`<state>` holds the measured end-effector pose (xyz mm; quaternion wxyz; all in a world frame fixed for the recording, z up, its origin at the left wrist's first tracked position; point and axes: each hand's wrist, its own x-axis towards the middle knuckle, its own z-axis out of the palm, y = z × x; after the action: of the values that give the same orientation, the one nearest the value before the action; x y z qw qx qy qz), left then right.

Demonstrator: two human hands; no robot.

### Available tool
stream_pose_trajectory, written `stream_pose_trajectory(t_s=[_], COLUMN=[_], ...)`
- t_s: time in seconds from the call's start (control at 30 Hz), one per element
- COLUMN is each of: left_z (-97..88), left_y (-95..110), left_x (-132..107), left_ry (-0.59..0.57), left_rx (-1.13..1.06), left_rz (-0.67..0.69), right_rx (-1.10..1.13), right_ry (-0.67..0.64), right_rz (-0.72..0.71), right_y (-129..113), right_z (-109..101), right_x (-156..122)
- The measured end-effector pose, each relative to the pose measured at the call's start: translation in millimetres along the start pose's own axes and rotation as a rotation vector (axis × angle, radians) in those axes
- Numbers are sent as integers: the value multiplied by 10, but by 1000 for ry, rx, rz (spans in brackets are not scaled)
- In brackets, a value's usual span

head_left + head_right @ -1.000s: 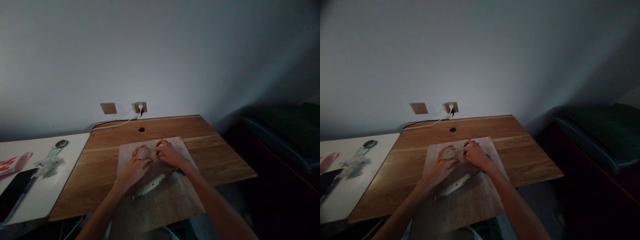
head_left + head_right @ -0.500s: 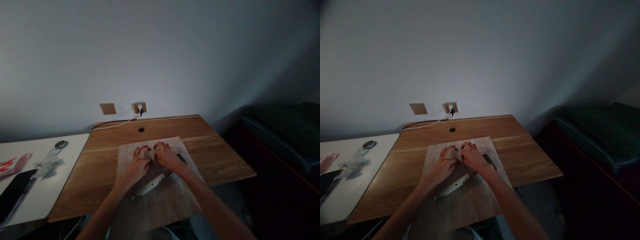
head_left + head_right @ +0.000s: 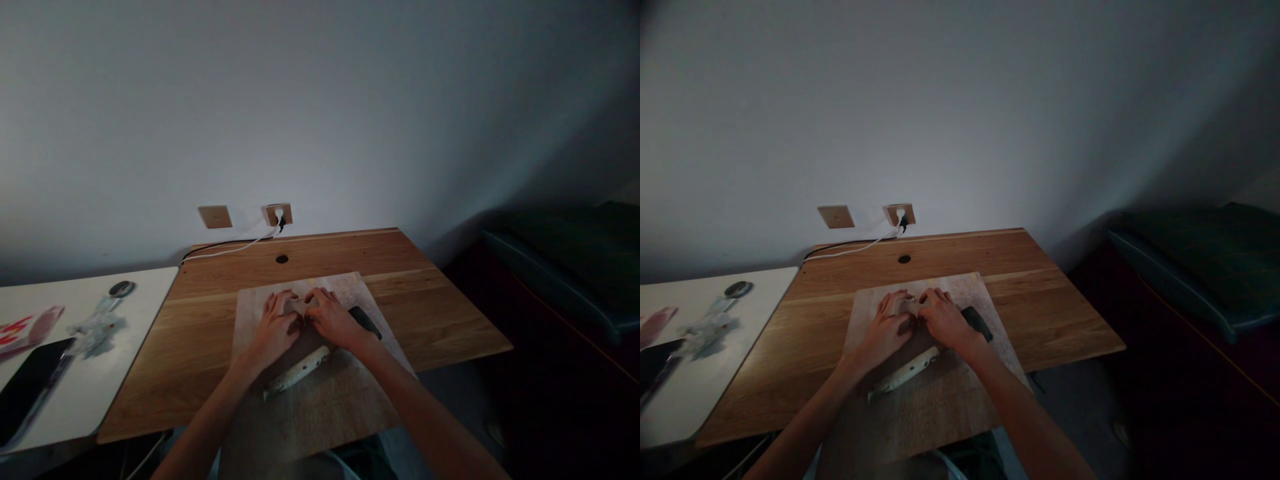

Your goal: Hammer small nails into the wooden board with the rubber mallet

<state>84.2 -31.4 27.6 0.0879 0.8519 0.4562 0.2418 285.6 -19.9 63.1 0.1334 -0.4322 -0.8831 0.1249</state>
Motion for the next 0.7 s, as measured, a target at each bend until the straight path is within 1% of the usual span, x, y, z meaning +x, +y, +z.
stream_pose_trajectory(t_s=[0.1,0.33,0.7], left_z=[8,53,57], left_y=[6,-8,30], left_x=[8,9,28], left_ry=[12,-3,-1], left_rx=[8,-9,-23], left_rz=[6,-3,0], right_rx=[18,11,-10], right_ry=[4,13,-1], right_rz=[2,35,5], right_y=[9,41,20], right_z=[10,26,9], right_x=[-18,-56,-89])
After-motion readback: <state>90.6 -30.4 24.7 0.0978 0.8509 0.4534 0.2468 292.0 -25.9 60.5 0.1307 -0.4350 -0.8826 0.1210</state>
